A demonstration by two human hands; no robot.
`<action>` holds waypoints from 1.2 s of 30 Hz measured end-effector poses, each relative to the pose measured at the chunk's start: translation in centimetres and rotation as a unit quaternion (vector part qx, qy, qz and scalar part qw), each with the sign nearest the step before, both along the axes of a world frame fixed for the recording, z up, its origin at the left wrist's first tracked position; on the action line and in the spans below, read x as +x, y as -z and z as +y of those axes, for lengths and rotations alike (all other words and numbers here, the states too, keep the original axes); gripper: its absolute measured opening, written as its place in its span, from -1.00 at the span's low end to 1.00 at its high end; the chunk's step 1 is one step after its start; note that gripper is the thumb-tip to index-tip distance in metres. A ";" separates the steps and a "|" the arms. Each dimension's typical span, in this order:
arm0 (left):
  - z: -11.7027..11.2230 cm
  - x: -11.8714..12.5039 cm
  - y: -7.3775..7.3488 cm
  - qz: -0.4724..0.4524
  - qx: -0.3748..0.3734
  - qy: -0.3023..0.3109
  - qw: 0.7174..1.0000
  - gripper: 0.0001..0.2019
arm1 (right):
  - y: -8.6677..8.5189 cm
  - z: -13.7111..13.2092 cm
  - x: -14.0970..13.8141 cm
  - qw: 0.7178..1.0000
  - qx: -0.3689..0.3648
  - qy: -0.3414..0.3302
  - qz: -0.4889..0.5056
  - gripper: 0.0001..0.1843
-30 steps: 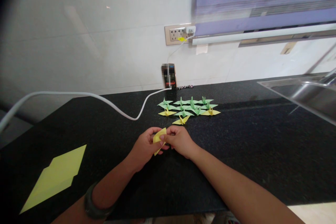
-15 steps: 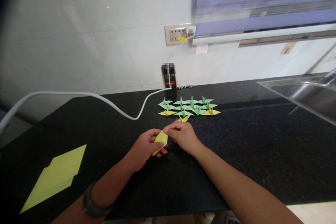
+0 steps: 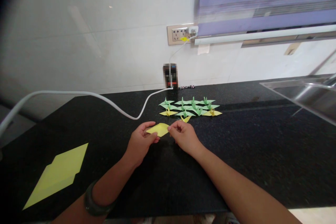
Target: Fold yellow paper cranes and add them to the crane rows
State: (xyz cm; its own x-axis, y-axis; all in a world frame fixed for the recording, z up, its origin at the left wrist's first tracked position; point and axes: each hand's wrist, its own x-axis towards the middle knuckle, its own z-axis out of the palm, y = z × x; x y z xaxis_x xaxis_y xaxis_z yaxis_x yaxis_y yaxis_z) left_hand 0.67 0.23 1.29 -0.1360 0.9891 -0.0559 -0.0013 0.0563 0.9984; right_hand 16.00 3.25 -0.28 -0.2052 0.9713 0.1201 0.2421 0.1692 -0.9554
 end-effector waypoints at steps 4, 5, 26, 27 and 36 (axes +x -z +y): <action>0.2 -0.5 -0.1 -0.014 0.030 -0.039 0.999 -0.65 | -0.1 -0.5 -0.2 0.998 -0.005 -0.044 -0.049 -0.68; 0.3 -0.6 0.0 -0.019 0.036 -0.042 0.998 -0.66 | -0.2 -0.6 -0.2 0.997 -0.016 -0.050 -0.048 -0.67; 0.2 -0.7 1.2 0.125 0.067 0.090 0.986 -0.76 | 0.0 -1.5 -1.0 0.997 0.068 -0.039 -0.011 -0.79; 0.2 -0.7 1.2 0.127 0.066 0.088 0.986 -0.75 | 0.0 -1.5 -1.0 0.997 0.062 -0.049 0.002 -0.79; -0.1 -0.3 0.7 0.013 0.011 0.083 0.996 -0.78 | 0.2 -1.3 -1.2 0.997 0.030 -0.054 0.052 -0.86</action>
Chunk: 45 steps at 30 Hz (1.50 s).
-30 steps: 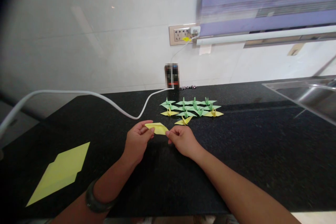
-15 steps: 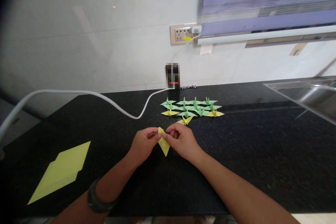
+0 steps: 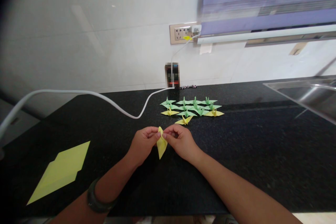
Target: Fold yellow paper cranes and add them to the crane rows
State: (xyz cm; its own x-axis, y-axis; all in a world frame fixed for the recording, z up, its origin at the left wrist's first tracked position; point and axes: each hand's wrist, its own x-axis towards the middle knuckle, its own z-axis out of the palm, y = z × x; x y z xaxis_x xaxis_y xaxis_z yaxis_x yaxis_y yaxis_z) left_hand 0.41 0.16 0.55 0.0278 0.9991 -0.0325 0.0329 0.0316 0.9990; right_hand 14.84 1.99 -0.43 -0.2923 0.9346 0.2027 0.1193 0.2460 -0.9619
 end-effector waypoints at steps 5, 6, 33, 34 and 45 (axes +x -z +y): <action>-0.2 0.2 -0.2 -0.026 -0.032 0.007 0.999 -0.77 | 0.3 0.0 0.0 1.000 0.012 0.015 -0.015 -0.86; -0.2 0.3 -0.2 -0.023 -0.031 0.008 0.999 -0.76 | 0.3 0.0 0.0 1.000 0.010 0.015 -0.015 -0.86; -0.1 -0.1 -0.4 0.086 0.049 -0.085 0.992 -0.75 | 0.2 0.3 0.1 0.982 -0.179 -0.054 -0.008 -0.72; -0.1 0.0 -0.5 0.088 0.049 -0.093 0.991 -0.75 | 0.2 0.2 0.1 0.980 -0.191 -0.059 -0.008 -0.71; -0.2 0.1 -0.4 0.104 0.068 -0.135 0.983 -0.76 | -0.2 -0.1 0.1 0.957 -0.264 -0.096 0.067 -0.63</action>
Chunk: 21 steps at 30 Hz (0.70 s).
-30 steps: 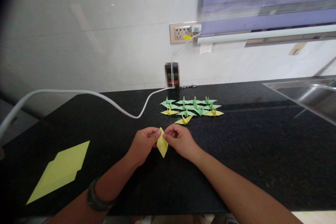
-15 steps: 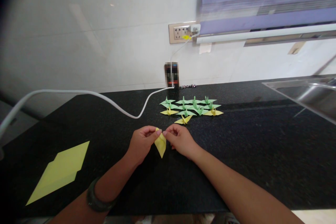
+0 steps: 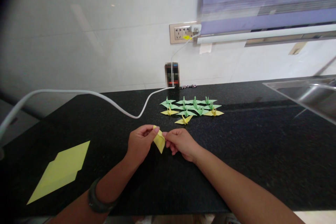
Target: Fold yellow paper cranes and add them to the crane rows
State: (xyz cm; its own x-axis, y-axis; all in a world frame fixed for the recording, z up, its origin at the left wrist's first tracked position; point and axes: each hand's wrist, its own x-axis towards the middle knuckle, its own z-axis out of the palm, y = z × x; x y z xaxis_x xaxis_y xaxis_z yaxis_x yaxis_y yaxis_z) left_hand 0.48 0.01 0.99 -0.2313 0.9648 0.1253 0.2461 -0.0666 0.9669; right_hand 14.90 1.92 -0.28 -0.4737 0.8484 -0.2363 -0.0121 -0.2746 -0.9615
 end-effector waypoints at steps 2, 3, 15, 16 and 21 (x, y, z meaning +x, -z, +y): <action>0.0 0.0 0.0 0.001 0.000 0.002 1.000 -0.76 | 0.1 0.0 0.0 1.000 0.014 0.014 -0.019 -0.64; 0.0 0.0 0.0 0.002 -0.001 0.003 1.000 -0.76 | 0.1 0.1 0.0 0.999 0.031 0.020 -0.037 -0.67; 0.1 0.3 0.8 -0.066 -0.092 0.062 0.992 -0.76 | -0.3 0.3 0.8 0.843 0.444 0.121 -0.280 -0.88; 0.1 0.4 0.8 -0.080 -0.106 0.072 0.988 -0.73 | -0.4 0.3 0.9 0.835 0.456 0.119 -0.284 -0.88; -0.3 1.0 0.4 -0.149 -0.151 0.109 0.971 -0.69 | -0.5 0.2 0.8 0.825 0.475 0.102 -0.288 -0.88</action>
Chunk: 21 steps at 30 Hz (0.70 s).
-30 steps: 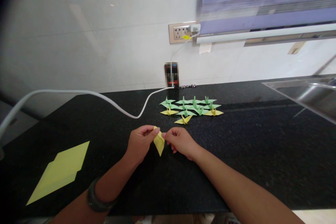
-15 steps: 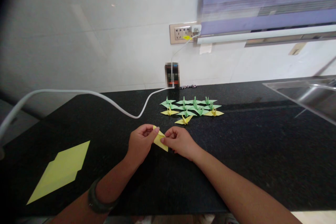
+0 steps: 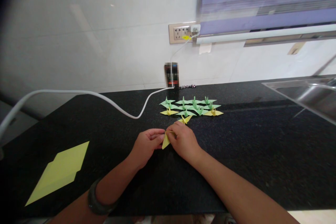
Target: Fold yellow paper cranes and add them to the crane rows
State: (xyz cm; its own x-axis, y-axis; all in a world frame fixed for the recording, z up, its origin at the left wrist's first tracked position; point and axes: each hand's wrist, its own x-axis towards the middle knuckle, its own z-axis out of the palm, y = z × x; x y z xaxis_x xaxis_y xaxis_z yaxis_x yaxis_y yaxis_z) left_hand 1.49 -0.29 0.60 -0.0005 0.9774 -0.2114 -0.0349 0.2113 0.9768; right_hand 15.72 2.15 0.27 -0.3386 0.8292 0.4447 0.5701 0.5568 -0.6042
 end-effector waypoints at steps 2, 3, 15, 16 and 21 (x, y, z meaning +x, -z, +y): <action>-0.1 0.2 -0.2 -0.018 -0.004 0.006 1.000 -0.68 | 0.0 0.0 0.0 1.000 0.007 -0.011 0.012 -0.88; -0.2 0.3 -0.3 -0.028 -0.009 0.009 1.000 -0.66 | 0.0 0.0 0.0 1.000 0.011 -0.017 0.021 -0.87; -0.6 0.3 -0.7 -0.025 0.047 0.066 0.996 -0.69 | -0.1 0.0 0.1 0.998 0.038 -0.036 0.021 -0.83; -0.6 0.4 -0.7 -0.018 0.054 0.069 0.996 -0.70 | -0.1 0.0 0.1 0.998 0.042 -0.037 0.019 -0.82; -0.7 0.4 -0.9 -0.010 0.058 0.067 0.996 -0.67 | -0.1 -0.1 0.1 0.997 0.060 -0.038 0.006 -0.79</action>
State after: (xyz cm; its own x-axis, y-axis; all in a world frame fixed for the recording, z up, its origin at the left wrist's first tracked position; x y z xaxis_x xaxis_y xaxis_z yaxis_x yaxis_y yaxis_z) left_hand 1.85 -0.95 1.48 0.1353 0.9862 -0.0956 -0.0343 0.1011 0.9943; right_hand 15.84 2.03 0.41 -0.3925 0.7414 0.5443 0.5164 0.6673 -0.5367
